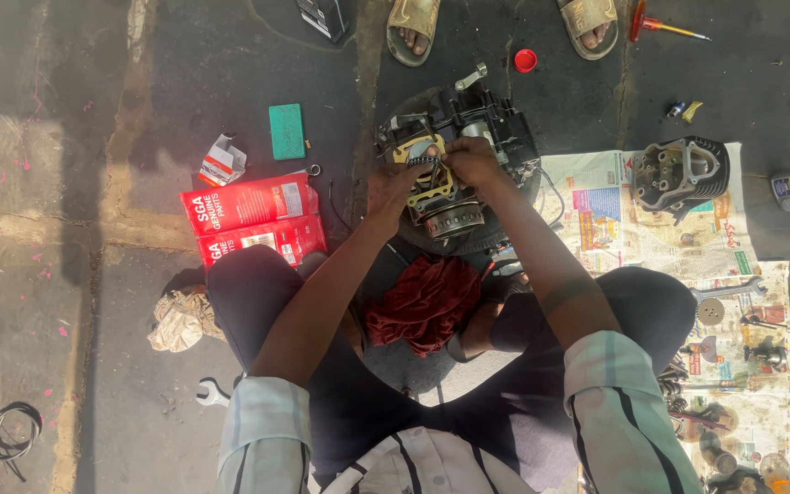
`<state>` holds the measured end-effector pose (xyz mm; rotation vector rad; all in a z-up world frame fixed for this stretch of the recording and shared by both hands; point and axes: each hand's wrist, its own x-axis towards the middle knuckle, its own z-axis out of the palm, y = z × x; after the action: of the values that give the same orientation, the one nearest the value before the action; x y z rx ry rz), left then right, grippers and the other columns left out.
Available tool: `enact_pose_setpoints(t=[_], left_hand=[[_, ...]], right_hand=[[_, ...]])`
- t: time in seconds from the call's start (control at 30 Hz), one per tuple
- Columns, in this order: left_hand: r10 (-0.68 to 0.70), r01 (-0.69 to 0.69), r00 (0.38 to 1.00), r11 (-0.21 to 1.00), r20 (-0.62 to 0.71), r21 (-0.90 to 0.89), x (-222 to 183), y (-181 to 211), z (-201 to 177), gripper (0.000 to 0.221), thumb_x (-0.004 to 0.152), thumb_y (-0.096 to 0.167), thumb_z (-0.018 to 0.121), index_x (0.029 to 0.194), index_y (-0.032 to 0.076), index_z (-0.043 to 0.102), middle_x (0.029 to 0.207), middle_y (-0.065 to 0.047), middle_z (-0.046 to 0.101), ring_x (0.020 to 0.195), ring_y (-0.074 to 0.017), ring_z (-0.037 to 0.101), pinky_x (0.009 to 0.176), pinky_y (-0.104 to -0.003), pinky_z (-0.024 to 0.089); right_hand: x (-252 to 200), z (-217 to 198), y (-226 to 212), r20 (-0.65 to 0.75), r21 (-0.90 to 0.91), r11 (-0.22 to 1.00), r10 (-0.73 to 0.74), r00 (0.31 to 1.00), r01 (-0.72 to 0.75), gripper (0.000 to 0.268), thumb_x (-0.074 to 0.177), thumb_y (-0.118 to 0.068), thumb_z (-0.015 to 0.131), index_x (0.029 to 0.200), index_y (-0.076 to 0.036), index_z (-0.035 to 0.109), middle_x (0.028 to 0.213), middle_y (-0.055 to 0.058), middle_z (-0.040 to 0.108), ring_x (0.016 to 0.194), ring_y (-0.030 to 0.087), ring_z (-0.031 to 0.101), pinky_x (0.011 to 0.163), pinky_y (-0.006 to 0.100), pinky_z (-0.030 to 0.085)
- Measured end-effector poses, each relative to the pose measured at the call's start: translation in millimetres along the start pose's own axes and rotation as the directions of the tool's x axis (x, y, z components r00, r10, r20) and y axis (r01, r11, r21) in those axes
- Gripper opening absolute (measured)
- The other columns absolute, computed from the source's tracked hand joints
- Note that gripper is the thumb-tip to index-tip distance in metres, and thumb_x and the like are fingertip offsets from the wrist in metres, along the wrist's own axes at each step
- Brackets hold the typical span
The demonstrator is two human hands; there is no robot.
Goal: Replacing the head gasket and reassembling the engine block of a motorcycle.
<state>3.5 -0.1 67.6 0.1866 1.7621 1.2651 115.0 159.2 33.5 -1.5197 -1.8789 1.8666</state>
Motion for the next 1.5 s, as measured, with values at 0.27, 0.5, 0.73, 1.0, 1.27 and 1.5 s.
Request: enact_pose_setpoints(t=[0.27,0.5,0.73,1.0,1.27,1.5], left_hand=[[0.201,-0.11,0.955,0.923,0.216,-0.37,16,-23,0,0.049,0.079,0.027,0.085,0.109,-0.01,0.069,0.097,-0.013,0.074,0.086,-0.0201,0.073,0.073,-0.032,0.059],[0.201,-0.165,0.976,0.931,0.081,-0.326,2,-6,6,0.083,0.074,0.014,0.085,0.136,0.0,0.032,0.117,-0.017,0.06,0.103,-0.0234,0.068,0.082,-0.036,0.063],[0.3,-0.294,0.954,0.919,-0.017,-0.263,-12,4,5,0.087,0.066,0.008,0.091,0.138,0.0,0.041,0.123,-0.014,0.064,0.111,-0.0222,0.07,0.09,-0.033,0.064],[0.387,-0.391,0.92,0.893,-0.061,-0.221,-21,6,-2,0.09,0.063,0.004,0.091,0.139,0.002,0.043,0.12,-0.016,0.065,0.109,-0.0239,0.071,0.088,-0.035,0.065],[0.493,-0.456,0.869,0.766,-0.042,-0.452,-25,5,-8,0.087,0.065,-0.011,0.081,0.138,0.005,0.036,0.121,-0.01,0.057,0.112,-0.0203,0.066,0.089,-0.034,0.065],[0.409,-0.391,0.909,0.777,-0.076,-0.494,-15,-6,-6,0.069,0.071,-0.009,0.082,0.13,0.001,0.047,0.116,-0.014,0.062,0.106,-0.0213,0.069,0.087,-0.033,0.063]], right_hand=[[-7,1,-6,-0.024,-0.015,0.999,-0.049,0.999,0.048,0.02,0.093,-0.011,0.07,0.11,-0.002,0.07,0.088,0.006,0.074,0.064,0.009,0.066,0.047,0.024,0.048],[-27,3,-22,0.018,0.055,0.998,-0.032,0.999,0.031,0.027,0.093,-0.016,0.074,0.114,0.0,0.067,0.09,0.007,0.073,0.07,0.012,0.069,0.058,0.027,0.056],[-35,-4,-36,0.098,0.163,0.98,-0.131,0.987,0.113,0.029,0.092,-0.015,0.073,0.118,-0.003,0.068,0.093,0.005,0.074,0.073,0.01,0.07,0.065,0.027,0.06],[-43,-3,-48,0.135,0.159,0.964,-0.236,0.962,0.214,0.027,0.095,-0.017,0.072,0.118,-0.002,0.07,0.09,0.005,0.073,0.066,0.008,0.065,0.057,0.025,0.053],[-43,-7,-58,0.155,0.151,0.96,-0.259,0.954,0.236,0.023,0.097,-0.024,0.073,0.112,-0.005,0.075,0.081,0.001,0.071,0.062,0.006,0.059,0.055,0.023,0.047],[-17,2,-110,0.003,-0.439,0.637,-0.704,0.71,0.633,0.023,0.098,-0.026,0.076,0.098,-0.003,0.079,0.088,0.008,0.074,0.074,0.011,0.064,0.067,0.028,0.054]])
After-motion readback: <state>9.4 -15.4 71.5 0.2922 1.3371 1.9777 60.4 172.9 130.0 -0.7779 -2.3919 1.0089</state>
